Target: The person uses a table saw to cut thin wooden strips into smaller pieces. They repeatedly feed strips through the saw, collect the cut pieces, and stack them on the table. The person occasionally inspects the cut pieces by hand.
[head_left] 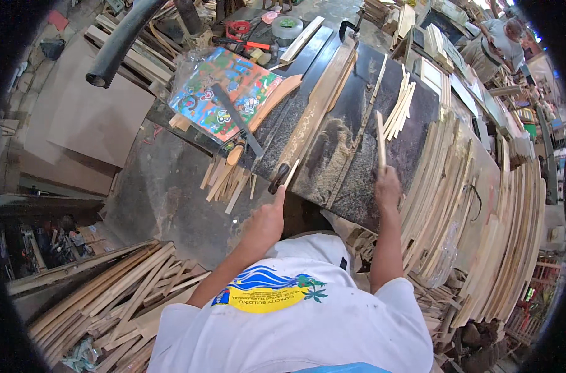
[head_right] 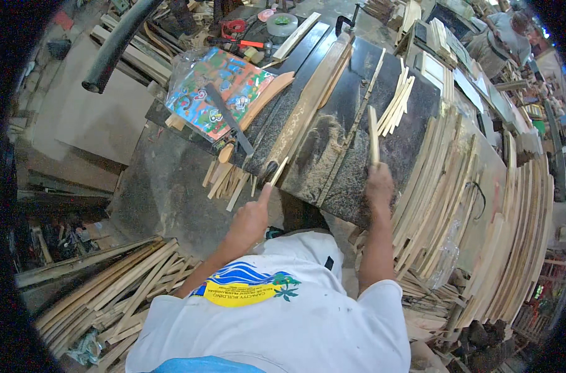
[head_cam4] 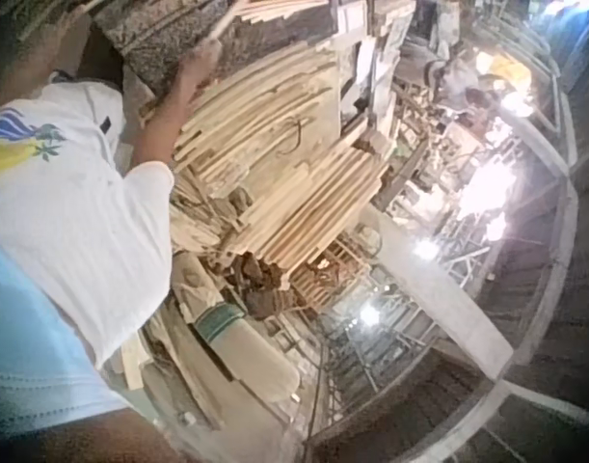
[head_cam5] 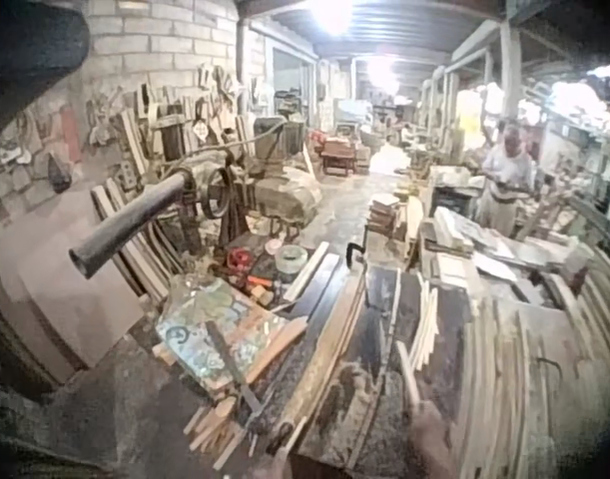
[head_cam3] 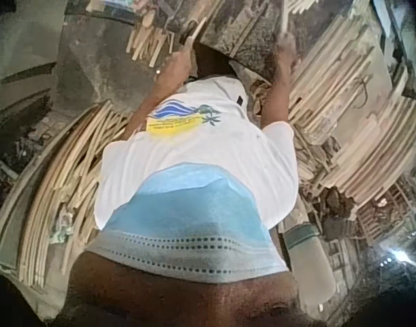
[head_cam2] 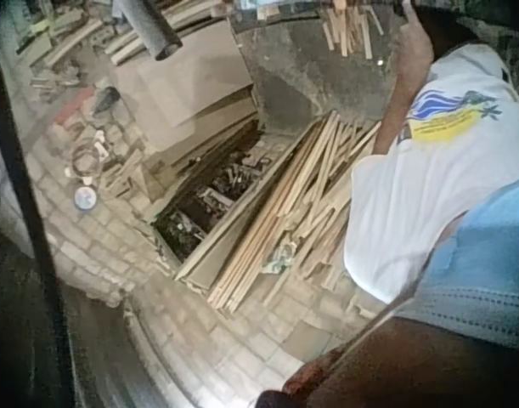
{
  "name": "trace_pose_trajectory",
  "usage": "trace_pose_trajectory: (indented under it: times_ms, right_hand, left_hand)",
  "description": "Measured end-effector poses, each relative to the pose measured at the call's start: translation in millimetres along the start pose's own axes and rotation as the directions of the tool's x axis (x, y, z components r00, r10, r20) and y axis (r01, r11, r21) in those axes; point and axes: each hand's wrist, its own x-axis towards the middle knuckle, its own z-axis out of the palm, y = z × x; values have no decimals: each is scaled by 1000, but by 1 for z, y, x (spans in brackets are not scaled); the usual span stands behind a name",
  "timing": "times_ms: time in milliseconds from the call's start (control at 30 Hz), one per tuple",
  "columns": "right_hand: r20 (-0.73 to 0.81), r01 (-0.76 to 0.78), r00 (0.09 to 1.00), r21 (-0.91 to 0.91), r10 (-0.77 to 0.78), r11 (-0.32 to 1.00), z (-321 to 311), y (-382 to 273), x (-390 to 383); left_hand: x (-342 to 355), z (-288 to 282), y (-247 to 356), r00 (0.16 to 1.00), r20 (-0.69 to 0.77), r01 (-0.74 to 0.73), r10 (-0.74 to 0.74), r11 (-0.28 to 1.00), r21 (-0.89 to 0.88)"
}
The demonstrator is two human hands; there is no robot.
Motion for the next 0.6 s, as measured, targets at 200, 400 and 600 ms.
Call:
trace_pose_trajectory:
  times_ms: [200, 400, 600]
  right_hand:
    - [165, 122, 969, 326, -184, 937, 1, -99, -13]
    - [240, 95, 953, 339, -183, 936, 2, -118, -4]
    - [196, 160, 950, 358, -242, 920, 22, -102, 26]
  left_hand:
    - [-1, -8, 4, 1000, 30, -1, 0, 1000, 21]
    - [3, -9, 4, 999, 36, 35, -36, 999, 32]
    - [18, -11, 9, 1000, 12, -11, 11, 1000, 12]
